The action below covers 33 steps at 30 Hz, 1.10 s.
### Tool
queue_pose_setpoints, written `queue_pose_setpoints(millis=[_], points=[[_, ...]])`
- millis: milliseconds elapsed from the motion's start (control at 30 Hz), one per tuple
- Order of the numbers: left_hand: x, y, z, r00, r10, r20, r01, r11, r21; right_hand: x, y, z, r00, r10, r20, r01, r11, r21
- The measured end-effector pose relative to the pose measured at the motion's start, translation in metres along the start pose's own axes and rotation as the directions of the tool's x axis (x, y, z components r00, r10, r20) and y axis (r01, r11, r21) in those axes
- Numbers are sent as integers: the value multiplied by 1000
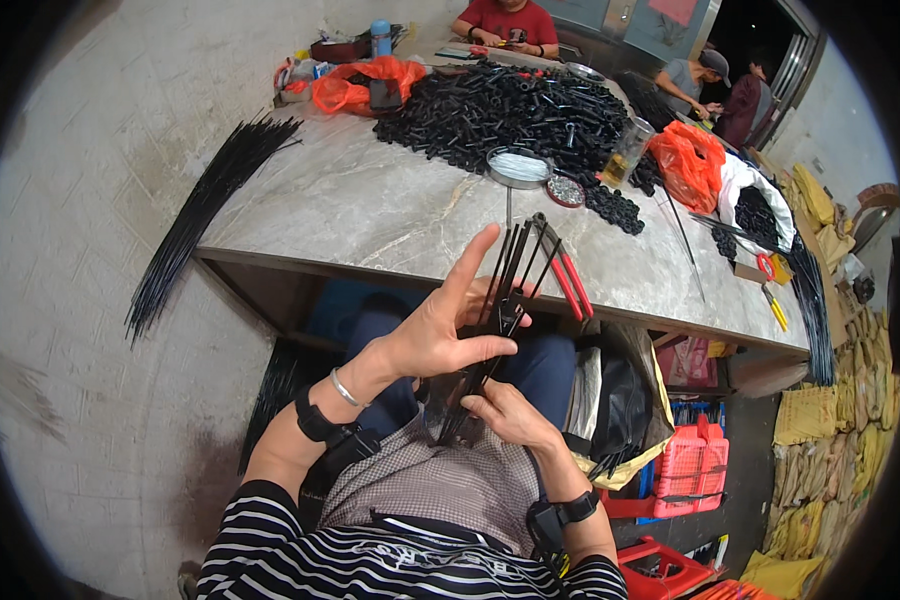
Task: Assembling umbrella frames by sliding spokes into a central hub and securing components.
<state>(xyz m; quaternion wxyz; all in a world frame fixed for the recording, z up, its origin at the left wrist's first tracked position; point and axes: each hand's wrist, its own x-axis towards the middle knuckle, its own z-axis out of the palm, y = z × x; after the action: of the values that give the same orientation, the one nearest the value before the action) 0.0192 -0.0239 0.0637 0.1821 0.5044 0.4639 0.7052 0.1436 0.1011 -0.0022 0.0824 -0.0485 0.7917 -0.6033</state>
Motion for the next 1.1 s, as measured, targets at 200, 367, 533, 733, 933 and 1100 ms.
queue_pose_setpoints(millis=[200,367,533,733,933,1100], points=[[6,-10,-22,996,-16,88,-1,982,190,15,-2,-17,983,108,151,-135,975,178],[15,-8,-30,994,103,34,-108,900,421,31,-44,-66,934,-109,-340,294,776,558],[20,-6,-41,998,-28,51,6,921,389,61,-86,-91,990,-128,-65,143,906,397],[19,-14,-61,996,-84,28,69,936,345,97,-102,-113,980,25,199,-79,960,269],[25,-34,-77,996,-83,33,68,945,319,126,-95,-118,962,72,265,-139,960,243],[27,-46,-92,983,-184,-2,175,927,333,149,-80,-127,951,35,309,-95,979,182]])
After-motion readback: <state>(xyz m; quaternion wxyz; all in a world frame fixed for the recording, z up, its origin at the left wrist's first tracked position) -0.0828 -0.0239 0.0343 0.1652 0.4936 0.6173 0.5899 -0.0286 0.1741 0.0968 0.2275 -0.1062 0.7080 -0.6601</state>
